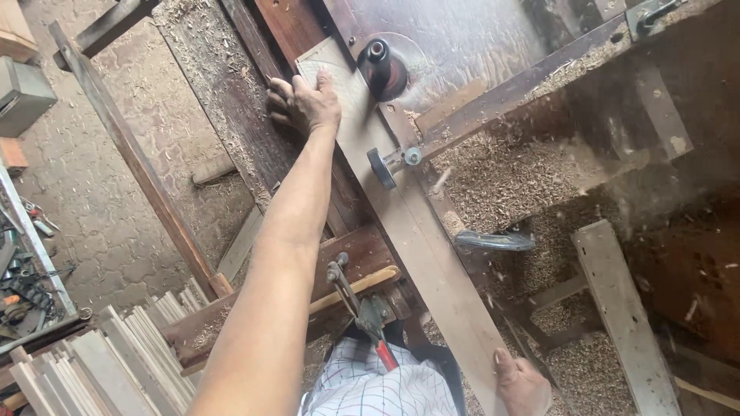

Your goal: Cutting and shaping wooden planks using a woodworking machine.

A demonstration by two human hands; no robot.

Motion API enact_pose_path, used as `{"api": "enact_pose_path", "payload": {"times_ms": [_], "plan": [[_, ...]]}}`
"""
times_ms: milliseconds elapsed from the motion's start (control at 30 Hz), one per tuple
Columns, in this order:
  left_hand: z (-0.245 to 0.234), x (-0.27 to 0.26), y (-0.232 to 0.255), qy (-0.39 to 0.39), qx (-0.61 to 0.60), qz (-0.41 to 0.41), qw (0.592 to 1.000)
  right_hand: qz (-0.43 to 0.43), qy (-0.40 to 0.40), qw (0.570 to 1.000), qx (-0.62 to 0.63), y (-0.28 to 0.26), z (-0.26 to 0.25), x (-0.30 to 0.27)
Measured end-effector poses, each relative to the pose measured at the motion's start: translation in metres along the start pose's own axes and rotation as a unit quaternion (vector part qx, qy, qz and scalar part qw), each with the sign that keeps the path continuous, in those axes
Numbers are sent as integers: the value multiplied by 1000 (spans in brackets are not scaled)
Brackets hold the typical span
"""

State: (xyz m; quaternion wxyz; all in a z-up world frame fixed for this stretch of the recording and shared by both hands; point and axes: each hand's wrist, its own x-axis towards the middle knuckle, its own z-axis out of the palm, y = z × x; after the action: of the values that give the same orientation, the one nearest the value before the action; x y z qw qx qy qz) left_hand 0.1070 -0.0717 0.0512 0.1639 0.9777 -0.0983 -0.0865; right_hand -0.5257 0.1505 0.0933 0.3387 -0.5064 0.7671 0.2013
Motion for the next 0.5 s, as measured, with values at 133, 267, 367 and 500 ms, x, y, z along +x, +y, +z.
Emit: {"api": "enact_pose_path", "payload": {"times_ms": [133, 267, 367, 500], "plan": [[2, 15, 4, -14, 1, -8, 1000, -4, 12, 1000, -8, -4, 6, 7], [4, 29, 2, -22, 1, -11, 1000, -13, 9, 1000, -17, -19, 3, 2], [6, 42, 6, -15, 0, -8, 1000, -31, 23, 999, -33, -24, 9, 13], [3, 55, 12, -11, 6, -1, 1000, -54, 23, 998, -1, -39, 8, 12]]}}
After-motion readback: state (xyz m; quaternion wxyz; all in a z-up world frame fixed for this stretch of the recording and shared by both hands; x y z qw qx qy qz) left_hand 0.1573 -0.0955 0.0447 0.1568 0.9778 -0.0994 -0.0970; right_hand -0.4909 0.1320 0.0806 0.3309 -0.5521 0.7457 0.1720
